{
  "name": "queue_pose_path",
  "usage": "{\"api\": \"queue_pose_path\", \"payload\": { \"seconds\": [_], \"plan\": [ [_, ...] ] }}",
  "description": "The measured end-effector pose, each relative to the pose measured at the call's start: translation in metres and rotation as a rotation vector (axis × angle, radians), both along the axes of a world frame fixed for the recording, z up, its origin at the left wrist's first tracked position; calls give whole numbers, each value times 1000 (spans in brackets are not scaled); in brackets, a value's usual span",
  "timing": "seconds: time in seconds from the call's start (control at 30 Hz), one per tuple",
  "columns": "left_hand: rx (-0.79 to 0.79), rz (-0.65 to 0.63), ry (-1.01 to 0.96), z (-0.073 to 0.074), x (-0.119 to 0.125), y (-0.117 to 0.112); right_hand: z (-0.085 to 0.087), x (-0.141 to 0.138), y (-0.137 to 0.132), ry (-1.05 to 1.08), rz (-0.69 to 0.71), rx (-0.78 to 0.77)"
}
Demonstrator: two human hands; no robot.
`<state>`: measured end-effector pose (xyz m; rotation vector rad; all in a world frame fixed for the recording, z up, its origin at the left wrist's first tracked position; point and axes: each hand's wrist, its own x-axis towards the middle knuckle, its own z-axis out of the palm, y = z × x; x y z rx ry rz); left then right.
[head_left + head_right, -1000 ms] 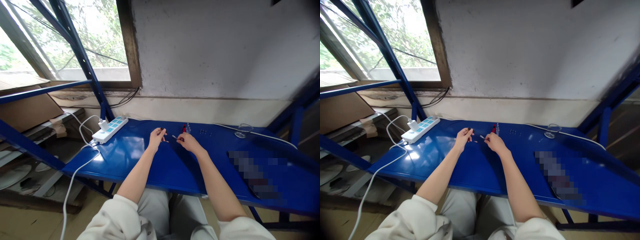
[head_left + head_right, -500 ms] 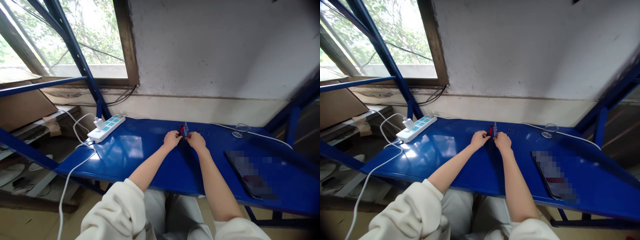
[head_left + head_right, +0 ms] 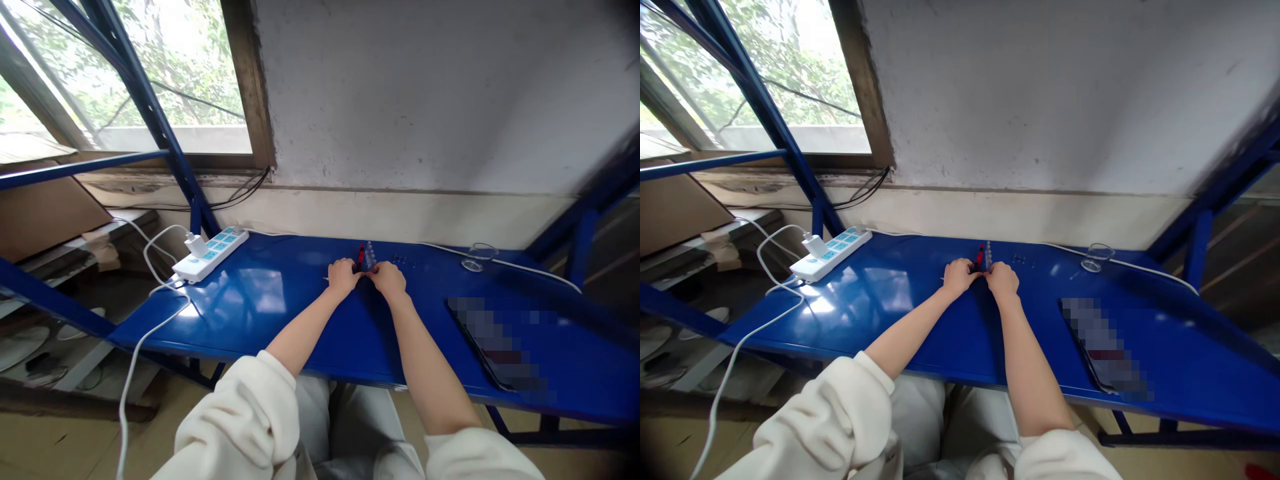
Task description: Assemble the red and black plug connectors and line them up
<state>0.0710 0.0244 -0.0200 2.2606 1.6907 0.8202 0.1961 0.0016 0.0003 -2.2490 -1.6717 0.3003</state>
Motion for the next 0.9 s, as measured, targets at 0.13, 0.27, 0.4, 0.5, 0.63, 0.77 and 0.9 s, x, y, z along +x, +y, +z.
{"api": "queue_pose_path", "payload": {
  "seconds": [0.13,0.27,0.4,0.5,0.63,0.77,0.9],
  "plan": [
    [140,-70,100,10,-9,-13,2,-1,-1,-21,14,-10],
    [263,-203,212,15,-15,-24,3,-2,-2,-37,34,-17],
    [263,-217,239,12,-14,-22,4,-3,-3,-51,50,-29],
    [269,-185,168,14,-18,-16,4,-4,-3,-61,87,-35],
    [248,-109,-117,23,-38,-7,4,-10,-4,-88,175,8],
    [194,-72,-496,25,-62,-12,3,-19,-4,-88,335,43],
    [111,-78,-771,14,-70,-22,1,-28,-5,-79,437,85]
  ]
}}
